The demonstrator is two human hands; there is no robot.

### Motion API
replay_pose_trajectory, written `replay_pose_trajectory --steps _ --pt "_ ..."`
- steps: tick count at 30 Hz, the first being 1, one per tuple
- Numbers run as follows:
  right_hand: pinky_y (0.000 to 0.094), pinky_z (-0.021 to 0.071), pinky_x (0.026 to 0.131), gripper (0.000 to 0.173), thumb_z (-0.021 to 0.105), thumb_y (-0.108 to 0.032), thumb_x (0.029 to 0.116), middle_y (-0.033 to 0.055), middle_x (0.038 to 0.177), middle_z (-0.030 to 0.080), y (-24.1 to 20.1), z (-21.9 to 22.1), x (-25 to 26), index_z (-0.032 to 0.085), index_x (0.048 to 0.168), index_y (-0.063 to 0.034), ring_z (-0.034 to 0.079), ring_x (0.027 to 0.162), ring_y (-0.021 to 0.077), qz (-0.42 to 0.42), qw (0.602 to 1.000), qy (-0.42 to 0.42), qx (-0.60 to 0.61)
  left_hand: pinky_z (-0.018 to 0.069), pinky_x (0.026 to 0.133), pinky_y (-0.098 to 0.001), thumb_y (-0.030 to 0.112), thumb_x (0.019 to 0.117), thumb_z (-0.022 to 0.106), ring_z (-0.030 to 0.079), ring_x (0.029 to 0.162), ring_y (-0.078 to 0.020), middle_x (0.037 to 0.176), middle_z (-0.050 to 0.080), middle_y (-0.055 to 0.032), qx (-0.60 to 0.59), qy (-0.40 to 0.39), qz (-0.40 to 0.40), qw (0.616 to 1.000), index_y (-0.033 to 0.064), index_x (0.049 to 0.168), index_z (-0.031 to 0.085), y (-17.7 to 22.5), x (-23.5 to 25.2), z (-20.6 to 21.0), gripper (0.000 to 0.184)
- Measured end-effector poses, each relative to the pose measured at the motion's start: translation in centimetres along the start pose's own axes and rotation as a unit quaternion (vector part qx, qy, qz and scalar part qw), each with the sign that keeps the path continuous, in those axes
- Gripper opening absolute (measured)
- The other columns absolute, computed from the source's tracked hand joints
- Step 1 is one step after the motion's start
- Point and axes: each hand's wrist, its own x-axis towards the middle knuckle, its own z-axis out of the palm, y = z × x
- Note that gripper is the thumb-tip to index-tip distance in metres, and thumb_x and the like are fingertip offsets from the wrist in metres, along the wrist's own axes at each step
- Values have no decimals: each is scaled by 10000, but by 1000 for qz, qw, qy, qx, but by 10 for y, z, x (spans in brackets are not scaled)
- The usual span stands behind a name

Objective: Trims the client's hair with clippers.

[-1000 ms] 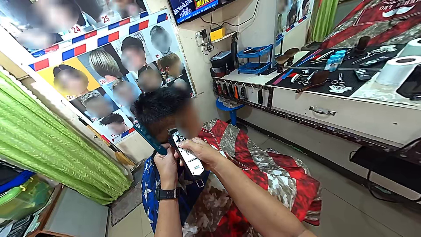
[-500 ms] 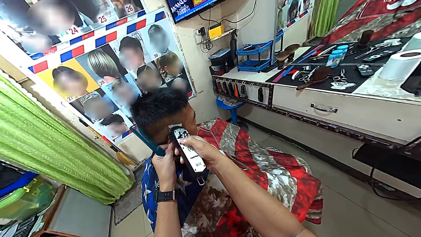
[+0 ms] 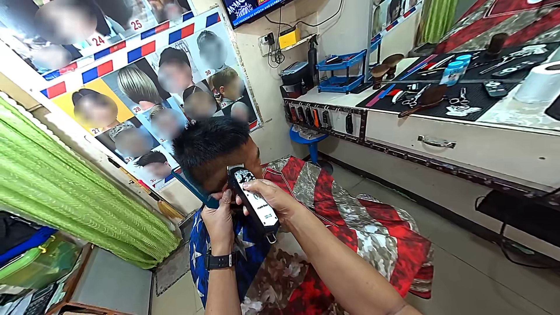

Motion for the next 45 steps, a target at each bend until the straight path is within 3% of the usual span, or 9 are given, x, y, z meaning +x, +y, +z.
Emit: replay_pose_trajectory --steps 4,11,15,36,40,45 --pt "241 604 623 259 390 -179 1103 87 838 712 4 -6 -2 591 1067 -19 696 655 128 26 1000 -10 -5 571 526 -279 11 962 681 653 569 -134 697 689 -85 5 7 -2 1000 -30 898 671 1 -1 2 77" --pt "237 599 608 284 381 -194 1106 102 850 716 2 -11 0 599 1078 -14 695 647 130 15 1000 -10 14 608 607 -304 -2 956 679 696 649 -157 753 715 -106 4 2 9 1000 -36 898 672 1 -1 2 68" --pt "232 599 612 264 383 -179 1103 82 845 713 0 -14 -2 593 1068 -22 693 646 120 37 999 -15 -3 570 541 -281 13 961 682 671 614 -149 750 708 -104 16 11 8 1000 -29 905 673 -1 0 2 70" --pt "235 599 611 293 377 -201 1105 89 850 711 -4 -26 -1 604 1058 -22 693 653 124 24 999 -19 29 562 567 -255 26 962 685 680 650 -127 797 734 -117 23 8 15 1000 -34 905 685 -1 -2 1 83" --pt "239 598 612 253 387 -191 1105 84 843 715 -2 -23 -5 583 1076 -33 694 649 129 49 998 -25 8 547 523 -260 37 972 678 677 627 -147 784 728 -135 22 7 10 1000 -39 907 677 0 -2 2 100" --pt "233 588 607 286 383 -210 1102 88 857 716 -10 -29 -6 601 1064 -28 681 643 116 0 1000 -8 12 458 478 -210 27 945 705 557 534 -66 718 681 -50 42 23 15 999 1 872 684 1 -3 3 81"
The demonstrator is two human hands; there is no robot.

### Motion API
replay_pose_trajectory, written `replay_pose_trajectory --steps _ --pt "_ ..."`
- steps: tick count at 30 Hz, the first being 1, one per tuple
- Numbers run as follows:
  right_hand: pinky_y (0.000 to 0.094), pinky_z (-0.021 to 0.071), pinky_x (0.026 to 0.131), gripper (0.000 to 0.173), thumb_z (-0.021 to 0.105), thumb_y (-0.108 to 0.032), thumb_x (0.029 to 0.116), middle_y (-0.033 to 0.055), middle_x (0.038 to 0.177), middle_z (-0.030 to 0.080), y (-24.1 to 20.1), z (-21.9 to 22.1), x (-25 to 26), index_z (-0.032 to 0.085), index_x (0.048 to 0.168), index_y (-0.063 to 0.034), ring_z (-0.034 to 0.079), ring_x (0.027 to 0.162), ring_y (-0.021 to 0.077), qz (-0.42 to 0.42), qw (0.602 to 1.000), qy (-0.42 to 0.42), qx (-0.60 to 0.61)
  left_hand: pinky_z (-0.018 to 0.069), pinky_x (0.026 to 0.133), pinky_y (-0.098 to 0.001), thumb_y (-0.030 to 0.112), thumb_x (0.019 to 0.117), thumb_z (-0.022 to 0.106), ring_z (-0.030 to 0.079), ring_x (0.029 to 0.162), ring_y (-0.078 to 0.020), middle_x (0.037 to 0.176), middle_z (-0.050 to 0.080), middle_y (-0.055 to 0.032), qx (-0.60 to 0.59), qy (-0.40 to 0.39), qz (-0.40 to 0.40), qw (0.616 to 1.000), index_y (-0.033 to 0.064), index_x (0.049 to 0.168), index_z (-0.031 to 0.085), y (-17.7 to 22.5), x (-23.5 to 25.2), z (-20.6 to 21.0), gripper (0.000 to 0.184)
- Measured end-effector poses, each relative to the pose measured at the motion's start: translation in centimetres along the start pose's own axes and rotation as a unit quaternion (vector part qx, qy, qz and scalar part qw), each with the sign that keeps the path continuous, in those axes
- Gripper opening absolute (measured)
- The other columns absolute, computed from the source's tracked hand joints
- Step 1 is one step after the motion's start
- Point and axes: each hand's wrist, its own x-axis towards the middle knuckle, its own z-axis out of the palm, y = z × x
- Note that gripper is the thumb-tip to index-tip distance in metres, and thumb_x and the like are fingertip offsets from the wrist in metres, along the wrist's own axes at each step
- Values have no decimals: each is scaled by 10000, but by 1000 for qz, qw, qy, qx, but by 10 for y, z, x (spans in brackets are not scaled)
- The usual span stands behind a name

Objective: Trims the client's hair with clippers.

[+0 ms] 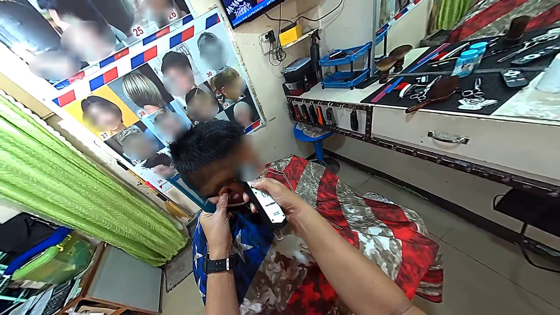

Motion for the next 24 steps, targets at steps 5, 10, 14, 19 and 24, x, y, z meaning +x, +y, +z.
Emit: replay_pose_trajectory --steps 5,10,14,19,24 --pt "247 574 602 263 490 -210 1030 63 853 683 -25 -20 -17 588 1198 -34 655 646 111 42 964 22 -261 384 441 -191 40 958 697 480 480 -36 716 688 -41 7 -5 1 1000 6 883 683 -1 1 -3 83" --pt "297 569 715 301 574 -274 989 65 897 672 -37 -31 -12 631 1192 -60 659 759 116 52 914 67 -398 359 430 -187 33 957 693 447 460 -29 694 679 -37 3 2 -6 1000 8 875 679 -1 0 -1 87" --pt "318 564 725 308 582 -283 987 77 907 668 -41 -33 -4 632 1195 -61 654 770 133 64 905 53 -417 364 438 -192 33 956 693 461 473 -35 703 683 -46 2 4 -4 1000 0 871 687 -1 1 -1 91" --pt "314 556 728 286 591 -295 992 68 885 662 -39 -29 2 638 1140 -55 649 769 122 72 896 29 -437 370 444 -192 39 956 698 479 483 -38 729 703 -56 -2 -1 -2 1000 2 874 688 -3 1 -2 90" --pt "283 590 622 273 552 -231 1011 99 867 697 -34 -22 5 603 1186 -28 678 666 150 69 946 18 -315 377 434 -192 37 950 707 468 471 -38 704 680 -37 0 5 -7 1000 10 874 687 -3 2 -1 83"
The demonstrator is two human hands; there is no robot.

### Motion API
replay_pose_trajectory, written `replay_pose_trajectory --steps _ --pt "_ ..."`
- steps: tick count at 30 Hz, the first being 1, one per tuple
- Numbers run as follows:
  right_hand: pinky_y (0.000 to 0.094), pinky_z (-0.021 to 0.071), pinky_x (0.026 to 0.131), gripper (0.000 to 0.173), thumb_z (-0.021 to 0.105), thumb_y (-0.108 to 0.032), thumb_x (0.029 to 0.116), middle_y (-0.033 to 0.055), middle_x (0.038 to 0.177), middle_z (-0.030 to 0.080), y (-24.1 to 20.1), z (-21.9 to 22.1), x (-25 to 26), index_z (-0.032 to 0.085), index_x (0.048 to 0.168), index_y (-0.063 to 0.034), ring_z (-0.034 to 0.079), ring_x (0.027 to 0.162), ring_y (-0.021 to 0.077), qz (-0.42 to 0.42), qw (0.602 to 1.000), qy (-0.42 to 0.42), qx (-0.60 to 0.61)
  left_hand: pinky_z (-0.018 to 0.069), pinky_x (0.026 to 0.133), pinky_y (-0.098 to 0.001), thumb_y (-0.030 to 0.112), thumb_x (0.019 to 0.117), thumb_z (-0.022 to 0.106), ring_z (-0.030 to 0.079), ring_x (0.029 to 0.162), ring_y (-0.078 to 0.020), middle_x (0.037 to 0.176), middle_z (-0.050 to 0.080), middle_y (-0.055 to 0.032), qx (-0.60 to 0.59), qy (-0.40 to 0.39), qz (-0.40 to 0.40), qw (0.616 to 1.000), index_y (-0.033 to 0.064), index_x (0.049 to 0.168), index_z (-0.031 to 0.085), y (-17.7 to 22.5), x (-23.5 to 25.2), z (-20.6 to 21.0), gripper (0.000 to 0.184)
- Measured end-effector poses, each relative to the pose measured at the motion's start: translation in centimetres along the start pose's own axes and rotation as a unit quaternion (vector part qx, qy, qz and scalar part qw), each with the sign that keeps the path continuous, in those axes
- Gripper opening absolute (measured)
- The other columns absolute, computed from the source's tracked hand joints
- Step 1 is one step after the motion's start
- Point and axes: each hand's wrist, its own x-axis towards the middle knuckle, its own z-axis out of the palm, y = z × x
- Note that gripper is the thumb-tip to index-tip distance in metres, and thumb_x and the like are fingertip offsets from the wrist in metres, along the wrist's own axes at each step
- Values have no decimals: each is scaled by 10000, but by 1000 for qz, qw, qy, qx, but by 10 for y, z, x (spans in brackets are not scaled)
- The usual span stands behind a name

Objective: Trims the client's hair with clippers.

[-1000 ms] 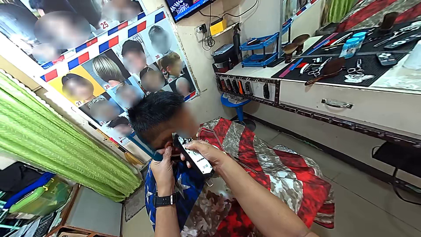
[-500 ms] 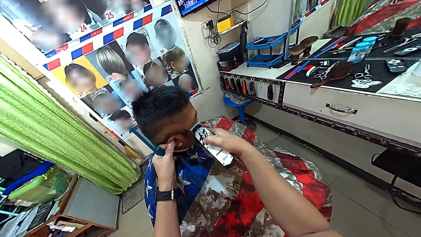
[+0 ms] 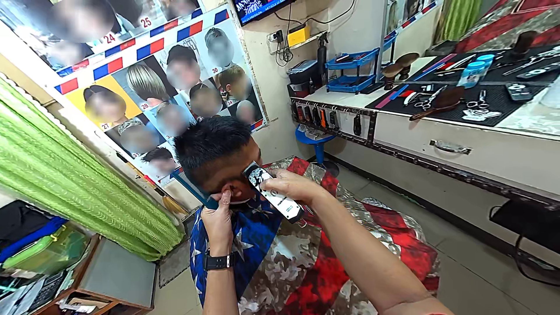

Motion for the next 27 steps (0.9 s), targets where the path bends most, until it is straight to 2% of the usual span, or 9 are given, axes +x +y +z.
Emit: replay_pose_trajectory --steps 4,7,11,16,19,23,27 --pt "257 590 610 233 537 -195 1020 80 845 694 2 6 -1 597 1154 -14 680 658 128 3 999 -18 29 413 460 -200 37 943 714 497 494 -49 708 676 -32 -2 -1 5 1000 11 875 688 -1 1 -2 77" --pt "257 596 601 224 484 -172 1045 88 848 699 2 12 -1 577 1169 -11 685 649 133 -13 995 -23 97 381 436 -189 29 941 707 463 471 -37 674 642 -11 2 2 7 1000 26 850 670 0 0 0 98" --pt "258 605 615 205 456 -176 1064 81 840 695 7 18 -2 572 1126 -19 694 657 133 -7 990 -48 135 396 444 -193 26 935 715 493 490 -42 700 668 -25 7 3 11 1000 16 856 675 -1 1 -1 89" --pt "249 606 622 226 409 -174 1092 81 841 699 3 23 -3 580 1108 -28 692 654 128 -20 978 -38 206 395 443 -192 22 942 706 486 488 -46 692 652 -22 7 2 5 1000 20 856 664 0 0 1 96" --pt "254 607 627 216 415 -169 1088 78 833 696 6 25 -4 576 1124 -30 697 667 134 -6 976 -48 211 396 441 -195 24 950 695 495 490 -47 711 679 -37 6 -2 4 1000 15 864 671 1 0 0 90" --pt "232 601 611 240 395 -175 1095 78 821 704 3 25 -3 587 1059 -37 695 647 123 -29 969 -45 243 418 457 -200 29 953 694 529 515 -55 739 698 -56 -3 -9 8 1000 5 879 677 0 0 -1 79" --pt "245 607 621 240 390 -177 1092 71 820 700 5 26 -3 586 1074 -40 697 654 128 -21 970 -63 233 428 459 -204 43 953 700 538 521 -57 744 702 -62 -3 -10 6 1000 8 879 681 0 0 -1 83"
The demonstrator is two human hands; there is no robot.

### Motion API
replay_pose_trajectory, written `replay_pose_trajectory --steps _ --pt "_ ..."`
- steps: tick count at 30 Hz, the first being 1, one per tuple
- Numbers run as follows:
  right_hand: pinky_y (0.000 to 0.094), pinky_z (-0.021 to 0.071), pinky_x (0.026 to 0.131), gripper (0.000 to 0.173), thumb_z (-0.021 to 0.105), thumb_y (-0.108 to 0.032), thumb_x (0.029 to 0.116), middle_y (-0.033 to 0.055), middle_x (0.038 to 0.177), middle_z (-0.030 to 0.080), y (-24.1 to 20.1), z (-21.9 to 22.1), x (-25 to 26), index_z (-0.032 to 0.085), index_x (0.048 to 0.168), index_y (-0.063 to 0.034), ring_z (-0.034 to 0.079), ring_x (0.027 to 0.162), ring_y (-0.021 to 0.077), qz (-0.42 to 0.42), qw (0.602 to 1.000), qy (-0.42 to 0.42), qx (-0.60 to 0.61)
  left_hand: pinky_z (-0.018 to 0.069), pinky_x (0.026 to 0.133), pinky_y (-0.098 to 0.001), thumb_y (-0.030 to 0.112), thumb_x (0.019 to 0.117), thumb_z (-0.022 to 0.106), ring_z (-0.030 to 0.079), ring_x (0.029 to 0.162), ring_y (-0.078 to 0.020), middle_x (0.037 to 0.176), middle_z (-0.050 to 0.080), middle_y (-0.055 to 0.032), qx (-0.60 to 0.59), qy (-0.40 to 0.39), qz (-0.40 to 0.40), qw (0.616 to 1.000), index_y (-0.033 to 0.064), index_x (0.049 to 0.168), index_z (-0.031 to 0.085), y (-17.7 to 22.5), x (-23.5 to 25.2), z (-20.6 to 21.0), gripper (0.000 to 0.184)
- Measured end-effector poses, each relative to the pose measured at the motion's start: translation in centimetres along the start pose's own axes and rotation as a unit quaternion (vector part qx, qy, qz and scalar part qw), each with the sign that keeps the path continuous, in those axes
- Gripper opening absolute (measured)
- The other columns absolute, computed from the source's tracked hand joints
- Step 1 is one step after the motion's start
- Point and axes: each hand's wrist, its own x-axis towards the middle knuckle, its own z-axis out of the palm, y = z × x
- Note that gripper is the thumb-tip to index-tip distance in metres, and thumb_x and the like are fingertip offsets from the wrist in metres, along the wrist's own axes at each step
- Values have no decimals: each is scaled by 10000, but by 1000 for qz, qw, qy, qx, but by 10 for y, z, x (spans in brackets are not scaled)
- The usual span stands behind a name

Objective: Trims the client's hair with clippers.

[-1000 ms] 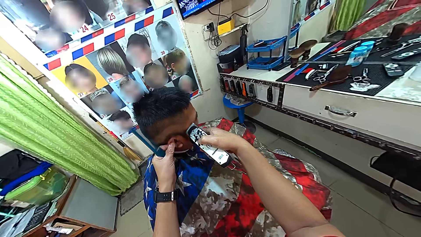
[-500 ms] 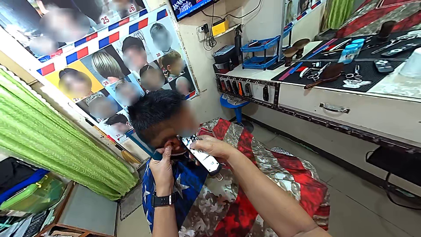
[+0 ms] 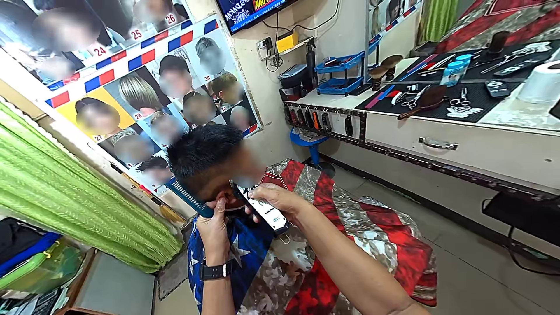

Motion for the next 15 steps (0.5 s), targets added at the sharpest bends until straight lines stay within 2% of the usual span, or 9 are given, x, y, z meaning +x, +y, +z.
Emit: replay_pose_trajectory --steps 6,10,15 --pt "240 602 603 254 380 -182 1101 87 819 709 -2 3 0 584 1057 -38 701 648 133 -14 999 21 25 399 446 -200 39 944 712 490 489 -52 698 662 -33 11 8 -5 1000 13 872 682 1 0 1 81" --pt "243 602 619 240 387 -188 1098 70 827 704 -1 2 0 579 1069 -46 698 663 128 3 1000 9 4 447 473 -207 31 947 701 548 523 -61 733 695 -49 5 5 -3 1000 7 876 678 1 0 1 78" --pt "242 602 608 256 370 -191 1100 79 838 709 -1 2 1 577 1065 -45 700 660 134 -7 1000 9 21 422 458 -197 26 948 701 532 512 -52 722 693 -49 -1 8 -4 1000 2 881 681 1 -1 1 74"
